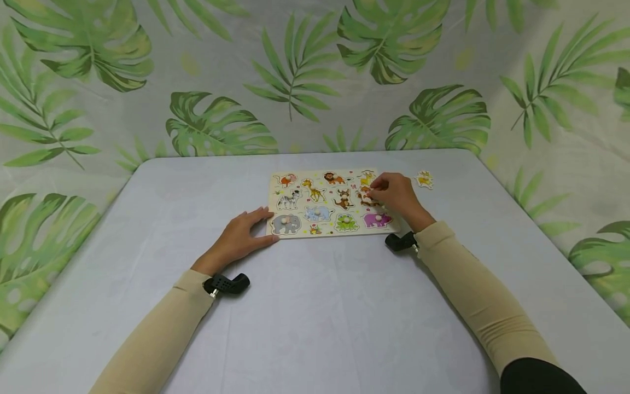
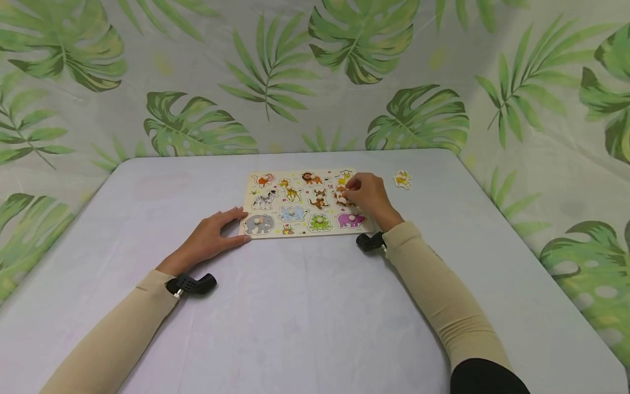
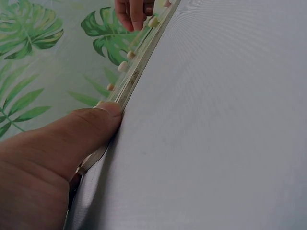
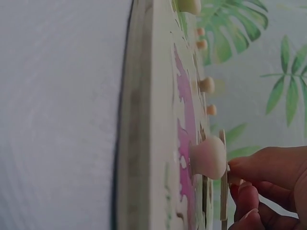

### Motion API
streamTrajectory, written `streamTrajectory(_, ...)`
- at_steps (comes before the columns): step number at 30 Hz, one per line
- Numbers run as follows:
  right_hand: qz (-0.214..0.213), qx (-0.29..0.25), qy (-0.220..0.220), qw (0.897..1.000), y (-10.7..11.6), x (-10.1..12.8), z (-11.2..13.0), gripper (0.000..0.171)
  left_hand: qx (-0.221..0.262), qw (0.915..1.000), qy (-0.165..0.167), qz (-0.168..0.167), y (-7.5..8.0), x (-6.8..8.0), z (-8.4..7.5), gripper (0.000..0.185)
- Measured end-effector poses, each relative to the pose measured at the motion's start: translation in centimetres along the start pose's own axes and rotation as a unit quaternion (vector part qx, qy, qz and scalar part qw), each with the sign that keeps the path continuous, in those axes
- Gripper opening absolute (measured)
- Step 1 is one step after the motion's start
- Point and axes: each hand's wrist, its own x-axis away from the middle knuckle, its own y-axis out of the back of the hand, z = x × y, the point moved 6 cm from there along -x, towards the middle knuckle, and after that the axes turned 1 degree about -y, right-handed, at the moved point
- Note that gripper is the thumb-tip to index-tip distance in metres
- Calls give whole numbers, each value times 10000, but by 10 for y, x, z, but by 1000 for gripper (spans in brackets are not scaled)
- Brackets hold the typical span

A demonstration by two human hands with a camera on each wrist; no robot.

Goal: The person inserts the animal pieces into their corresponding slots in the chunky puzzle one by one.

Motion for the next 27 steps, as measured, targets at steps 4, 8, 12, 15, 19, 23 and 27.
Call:
streamTrajectory(4, 96, 13, -5, 10000, -2, 0, 0, 17, -18, 10000, -27, -8, 0, 0, 0, 66)
streamTrajectory(8, 219, 56, -3, 9997, -5, 0, -1, 17, -39, 10000, -45, -10, 0, 0, 0, 67)
streamTrajectory(12, 287, 88, -24, 9995, -6, 1, 0, 18, -44, 10000, -30, 7, 0, 0, 1, 67)
streamTrajectory(15, 300, 88, -63, 9995, -6, 1, 1, 18, -37, 10000, -7, 20, 0, 0, 1, 67)
streamTrajectory(19, 345, 108, -90, 9993, -6, 2, 2, 18, -25, 10000, -12, 14, 0, 0, 1, 67)
streamTrajectory(23, 401, 130, -93, 9991, -7, 2, 2, 18, -31, 10000, -34, -2, 0, -1, 1, 67)
streamTrajectory(27, 455, 131, -138, 9988, -8, 2, 1, 18, -55, 10000, -57, -2, 0, -1, 1, 67)
